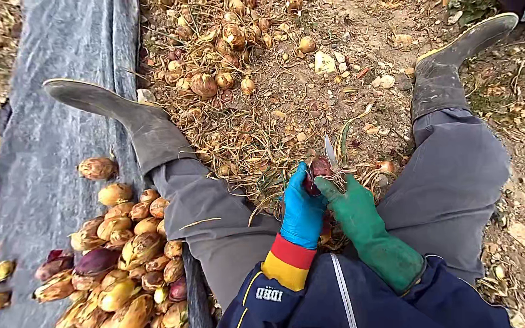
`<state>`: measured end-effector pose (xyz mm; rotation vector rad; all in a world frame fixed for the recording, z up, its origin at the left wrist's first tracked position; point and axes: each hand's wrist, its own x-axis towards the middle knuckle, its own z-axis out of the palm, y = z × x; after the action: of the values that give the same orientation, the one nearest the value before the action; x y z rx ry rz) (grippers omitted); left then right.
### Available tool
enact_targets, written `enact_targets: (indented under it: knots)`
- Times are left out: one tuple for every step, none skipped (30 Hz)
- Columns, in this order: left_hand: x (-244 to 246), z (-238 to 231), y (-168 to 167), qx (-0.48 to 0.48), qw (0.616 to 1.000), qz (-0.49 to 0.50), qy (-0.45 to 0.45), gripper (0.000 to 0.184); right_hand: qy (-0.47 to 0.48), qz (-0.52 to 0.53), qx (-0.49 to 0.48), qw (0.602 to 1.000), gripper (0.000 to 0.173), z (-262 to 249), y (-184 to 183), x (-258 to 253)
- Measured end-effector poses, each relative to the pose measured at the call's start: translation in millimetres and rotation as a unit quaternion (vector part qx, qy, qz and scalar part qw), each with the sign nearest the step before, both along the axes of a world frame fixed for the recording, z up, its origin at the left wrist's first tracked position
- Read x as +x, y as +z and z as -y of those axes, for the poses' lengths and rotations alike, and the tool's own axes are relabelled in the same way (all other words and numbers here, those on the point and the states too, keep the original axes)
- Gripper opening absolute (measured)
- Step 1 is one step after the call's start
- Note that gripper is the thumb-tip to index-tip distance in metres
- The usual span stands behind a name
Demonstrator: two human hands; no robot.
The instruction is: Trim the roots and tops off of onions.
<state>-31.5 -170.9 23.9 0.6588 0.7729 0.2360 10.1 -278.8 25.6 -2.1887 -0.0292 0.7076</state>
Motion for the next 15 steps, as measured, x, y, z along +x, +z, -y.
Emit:
enact_targets:
  knots:
    - [0.2,1.5,-1.9,0.000,1.000,-0.016,-0.007,0.050,-0.017,0.000,0.028,0.999,0.080,3.9,-12.3,1.1]
    - [-0.7,3.1,-4.2,-0.008,1.000,-0.023,-0.009,0.053,-0.031,-0.008,0.059,0.998,0.076,6.1,-17.8,2.1]
    - [-1.3,4.9,-6.2,-0.018,1.000,-0.022,-0.008,0.054,-0.042,-0.025,0.087,0.995,0.072,7.5,-19.9,3.8]
    - [-1.6,6.4,-8.6,-0.024,0.999,-0.024,-0.006,0.053,-0.048,-0.051,0.107,0.992,0.069,9.4,-19.6,6.2]
    - [-2.0,7.1,-11.7,-0.021,0.999,-0.032,-0.008,0.051,-0.047,-0.082,0.119,0.988,0.070,12.2,-18.8,9.3]
    - [-2.9,6.6,-15.0,-0.015,0.999,-0.040,-0.014,0.049,-0.047,-0.111,0.127,0.985,0.074,15.5,-18.6,12.5]
    - [-5.1,3.9,-18.3,-0.019,0.999,-0.035,-0.026,0.047,-0.045,-0.134,0.131,0.981,0.079,18.9,-18.4,15.3]
    - [-8.1,-0.8,-20.5,-0.033,0.998,-0.026,-0.045,0.047,-0.040,-0.147,0.136,0.979,0.082,21.7,-18.9,17.3]
    - [-10.6,-6.5,-20.5,-0.052,0.996,-0.021,-0.067,0.048,-0.032,-0.154,0.145,0.977,0.083,24.2,-19.9,18.6]
    - [-10.9,-13.0,-18.6,-0.073,0.993,-0.022,-0.091,0.053,-0.022,-0.158,0.149,0.976,0.084,26.2,-20.3,19.6]
    - [-8.9,-20.0,-15.8,-0.090,0.988,-0.032,-0.120,0.062,-0.014,-0.161,0.146,0.976,0.084,27.6,-20.4,20.2]
    - [-5.6,-26.2,-15.3,-0.096,0.983,-0.046,-0.148,0.071,-0.007,-0.166,0.140,0.976,0.085,28.2,-20.6,20.1]
    - [-3.0,-30.6,-17.9,-0.084,0.980,-0.055,-0.171,0.072,-0.003,-0.173,0.133,0.976,0.085,28.0,-20.1,18.8]
    - [-2.2,-33.1,-24.4,-0.049,0.980,-0.048,-0.189,0.063,-0.003,-0.184,0.129,0.974,0.084,27.1,-19.2,17.4]
    - [-3.5,-35.3,-34.1,0.020,0.977,-0.019,-0.209,0.051,-0.008,-0.201,0.135,0.970,0.084,25.8,-19.7,17.0]
